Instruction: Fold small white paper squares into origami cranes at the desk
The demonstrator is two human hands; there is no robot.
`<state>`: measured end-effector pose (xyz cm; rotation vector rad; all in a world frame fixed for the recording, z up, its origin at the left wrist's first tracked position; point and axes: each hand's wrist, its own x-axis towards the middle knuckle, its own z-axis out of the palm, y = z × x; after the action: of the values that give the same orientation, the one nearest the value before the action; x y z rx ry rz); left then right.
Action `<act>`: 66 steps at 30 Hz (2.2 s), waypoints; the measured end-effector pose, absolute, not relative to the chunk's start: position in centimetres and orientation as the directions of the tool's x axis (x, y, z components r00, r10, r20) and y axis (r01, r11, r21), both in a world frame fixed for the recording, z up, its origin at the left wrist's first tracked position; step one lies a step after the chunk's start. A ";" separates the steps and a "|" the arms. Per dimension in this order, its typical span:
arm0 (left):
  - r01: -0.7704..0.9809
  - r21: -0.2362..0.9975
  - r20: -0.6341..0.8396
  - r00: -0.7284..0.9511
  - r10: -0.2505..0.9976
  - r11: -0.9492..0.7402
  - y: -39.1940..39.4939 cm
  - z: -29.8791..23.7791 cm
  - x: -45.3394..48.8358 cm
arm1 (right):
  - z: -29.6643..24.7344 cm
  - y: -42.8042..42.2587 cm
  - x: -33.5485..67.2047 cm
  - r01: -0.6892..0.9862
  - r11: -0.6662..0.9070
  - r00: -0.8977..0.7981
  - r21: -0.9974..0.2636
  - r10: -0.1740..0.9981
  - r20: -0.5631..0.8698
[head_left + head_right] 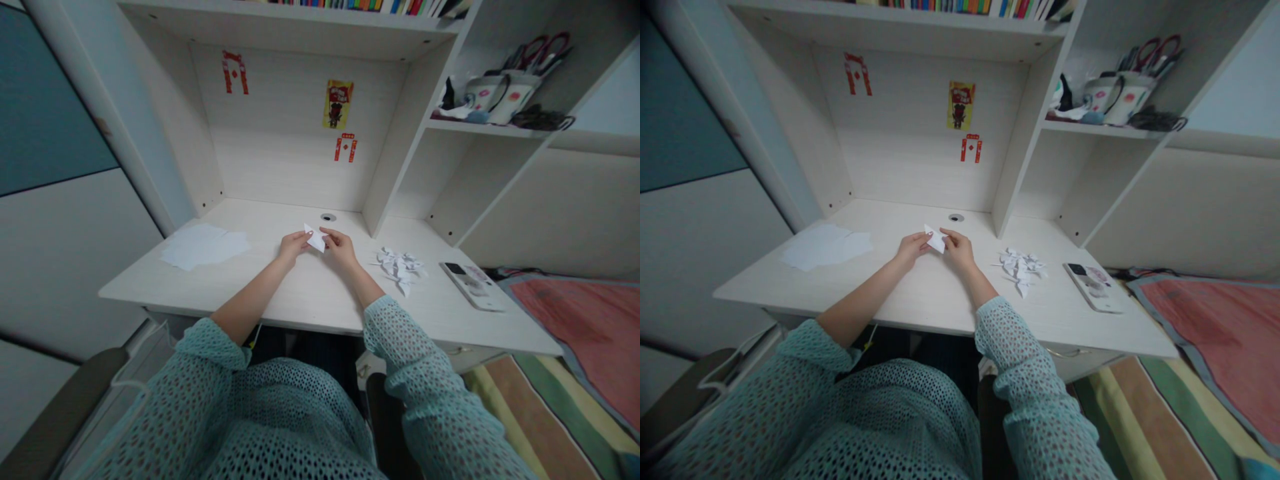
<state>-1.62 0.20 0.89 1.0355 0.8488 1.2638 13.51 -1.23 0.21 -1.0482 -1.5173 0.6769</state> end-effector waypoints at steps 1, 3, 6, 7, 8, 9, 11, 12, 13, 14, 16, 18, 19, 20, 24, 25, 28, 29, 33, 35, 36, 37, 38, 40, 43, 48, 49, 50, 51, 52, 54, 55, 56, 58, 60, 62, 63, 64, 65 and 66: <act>-0.337 0.942 0.039 0.139 0.990 0.010 0.2 0.9 -1.6 | 0.3 -1.3 13.5 0.255 0.439 0.014 -0.861 0.889 0.458; -0.338 0.941 0.025 0.140 0.990 0.024 0.1 0.9 -1.6 | 0.5 -1.7 13.5 0.306 0.440 0.033 -0.844 0.881 0.472; -0.341 0.939 0.012 0.132 0.991 0.034 -0.1 1.1 -1.6 | 0.8 -2.5 13.4 0.474 0.453 0.032 -0.755 0.848 0.529; -0.344 0.938 0.014 0.130 0.991 0.032 -0.1 1.1 -1.6 | 0.9 -2.7 13.3 0.515 0.469 -0.003 -0.717 0.838 0.546; -0.348 0.937 0.019 0.127 0.992 0.027 -0.2 1.1 -1.7 | 1.0 -2.8 13.2 0.544 0.488 -0.034 -0.683 0.826 0.563; -0.352 0.936 0.026 0.122 0.992 0.019 -0.2 1.1 -1.7 | 1.0 -2.9 13.2 0.561 0.505 -0.065 -0.655 0.816 0.574; -0.359 0.933 0.040 0.105 0.994 0.001 -0.2 1.1 -1.8 | 0.9 -2.9 13.1 0.570 0.534 -0.106 -0.625 0.801 0.589; -0.364 0.931 0.047 0.096 0.994 -0.009 -0.1 1.0 -1.8 | 0.9 -2.8 13.1 0.566 0.548 -0.122 -0.616 0.795 0.594; -0.370 0.929 0.054 0.091 0.994 -0.016 -0.1 1.0 -1.8 | 0.8 -2.7 13.1 0.560 0.563 -0.140 -0.608 0.787 0.600; -0.375 0.927 0.058 0.091 0.994 -0.020 -0.1 1.0 -1.7 | 0.7 -2.6 13.1 0.555 0.578 -0.160 -0.598 0.780 0.605; -0.379 0.925 0.059 0.095 0.994 -0.019 0.0 0.9 -1.7 | 0.5 -2.4 13.2 0.559 0.601 -0.205 -0.572 0.768 0.607; -0.371 0.928 0.052 0.093 0.994 -0.014 0.1 0.9 -1.6 | 0.4 -2.3 13.2 0.578 0.607 -0.236 -0.546 0.765 0.600; -0.366 0.930 0.049 0.087 0.995 -0.014 0.1 0.8 -1.6 | 0.4 -2.4 13.1 0.587 0.605 -0.240 -0.538 0.765 0.598; -0.364 0.931 0.049 0.078 0.996 -0.017 0.2 0.8 -1.6 | 0.4 -2.4 13.1 0.593 0.604 -0.237 -0.532 0.763 0.602; -0.385 0.922 0.057 0.036 0.998 -0.039 0.5 0.6 -1.7 | 0.7 -2.9 13.3 0.636 0.597 -0.190 -0.490 0.736 0.650; -0.397 0.917 0.055 0.026 0.998 -0.040 0.6 0.6 -1.8 | 0.9 -3.0 13.4 0.664 0.592 -0.191 -0.457 0.725 0.662; -0.434 0.901 0.035 0.026 0.999 -0.021 0.6 0.6 -1.8 | 1.1 -3.3 13.8 0.749 0.569 -0.216 -0.339 0.694 0.687; -0.440 0.898 0.024 0.037 0.999 -0.006 0.5 0.6 -1.8 | 1.2 -3.3 13.9 0.768 0.559 -0.215 -0.314 0.686 0.696; -0.417 0.908 0.001 0.110 0.994 0.045 0.0 1.1 -1.7 | 1.4 -3.3 14.0 0.790 0.533 -0.166 -0.303 0.662 0.731; -0.381 0.923 0.005 0.144 0.990 0.050 -0.3 1.4 -1.7 | 1.4 -3.1 14.0 0.770 0.536 -0.127 -0.347 0.661 0.739; -0.355 0.934 0.010 0.154 0.988 0.045 -0.3 1.6 -1.7 | 1.4 -3.0 13.9 0.749 0.540 -0.103 -0.384 0.668 0.737; -0.328 0.944 0.018 0.156 0.988 0.035 -0.4 1.7 -1.6 | 1.4 -3.0 13.8 0.721 0.544 -0.078 -0.430 0.679 0.730; -0.302 0.953 0.028 0.155 0.988 0.020 -0.4 1.9 -1.6 | 1.4 -2.9 13.7 0.687 0.548 -0.055 -0.478 0.695 0.717; -0.268 0.963 0.054 0.157 0.986 -0.010 -0.5 2.0 -1.5 | 1.4 -2.7 13.5 0.609 0.549 -0.013 -0.572 0.728 0.686; -0.278 0.960 0.099 0.188 0.977 -0.044 -0.5 2.1 -1.4 | 1.4 -2.6 13.4 0.506 0.547 0.033 -0.667 0.761 0.648; -0.292 0.955 0.123 0.196 0.973 -0.062 -0.6 2.0 -1.3 | 1.4 -2.6 13.4 0.408 0.540 0.032 -0.736 0.797 0.603; -0.292 0.955 0.123 0.195 0.973 -0.062 -0.7 2.0 -1.3 | 1.4 -2.6 13.4 0.386 0.535 0.030 -0.751 0.807 0.590; -0.291 0.954 0.125 0.194 0.973 -0.065 -0.7 2.1 -1.3 | 1.4 -2.5 13.4 0.364 0.530 0.030 -0.766 0.815 0.578; -0.289 0.955 0.130 0.194 0.972 -0.070 -0.7 2.1 -1.3 | 1.4 -2.5 13.4 0.344 0.522 0.032 -0.780 0.824 0.566; -0.284 0.956 0.135 0.191 0.972 -0.076 -0.7 2.1 -1.3 | 1.3 -2.4 13.4 0.330 0.513 0.035 -0.793 0.832 0.553; -0.268 0.959 0.139 0.182 0.973 -0.087 -0.6 2.2 -1.3 | 1.2 -2.2 13.4 0.318 0.492 0.041 -0.810 0.847 0.530; -0.257 0.962 0.138 0.176 0.975 -0.090 -0.6 2.2 -1.3 | 1.2 -2.1 13.4 0.317 0.483 0.046 -0.816 0.852 0.522; -0.245 0.965 0.136 0.170 0.976 -0.091 -0.6 2.3 -1.3 | 1.2 -2.0 13.4 0.315 0.478 0.050 -0.820 0.855 0.517; -0.216 0.972 0.130 0.163 0.978 -0.093 -0.6 2.4 -1.3 | 1.1 -2.0 13.4 0.302 0.478 0.052 -0.825 0.856 0.514; -0.188 0.978 0.125 0.168 0.978 -0.092 -0.6 2.5 -1.3 | 1.1 -1.9 13.4 0.277 0.486 0.047 -0.829 0.855 0.517; -0.169 0.982 0.117 0.187 0.975 -0.085 -0.7 2.6 -1.3 | 1.1 -2.0 13.4 0.255 0.489 0.041 -0.834 0.857 0.514; -0.164 0.983 0.111 0.197 0.974 -0.079 -0.8 2.7 -1.2 | 1.1 -2.0 13.4 0.247 0.486 0.038 -0.838 0.859 0.510; -0.160 0.984 0.105 0.206 0.973 -0.073 -0.9 2.7 -1.2 | 1.1 -1.9 13.4 0.242 0.484 0.034 -0.841 0.862 0.505; -0.156 0.985 0.100 0.214 0.972 -0.067 -0.9 2.8 -1.2 | 1.1 -1.9 13.4 0.237 0.481 0.028 -0.844 0.865 0.501; -0.153 0.986 0.096 0.220 0.971 -0.062 -0.9 2.8 -1.2 | 1.1 -1.9 13.4 0.230 0.479 0.022 -0.847 0.867 0.497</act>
<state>-1.19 -0.95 2.79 1.2583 0.8967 1.1609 13.42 -1.89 1.13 -1.0029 -1.5041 0.6518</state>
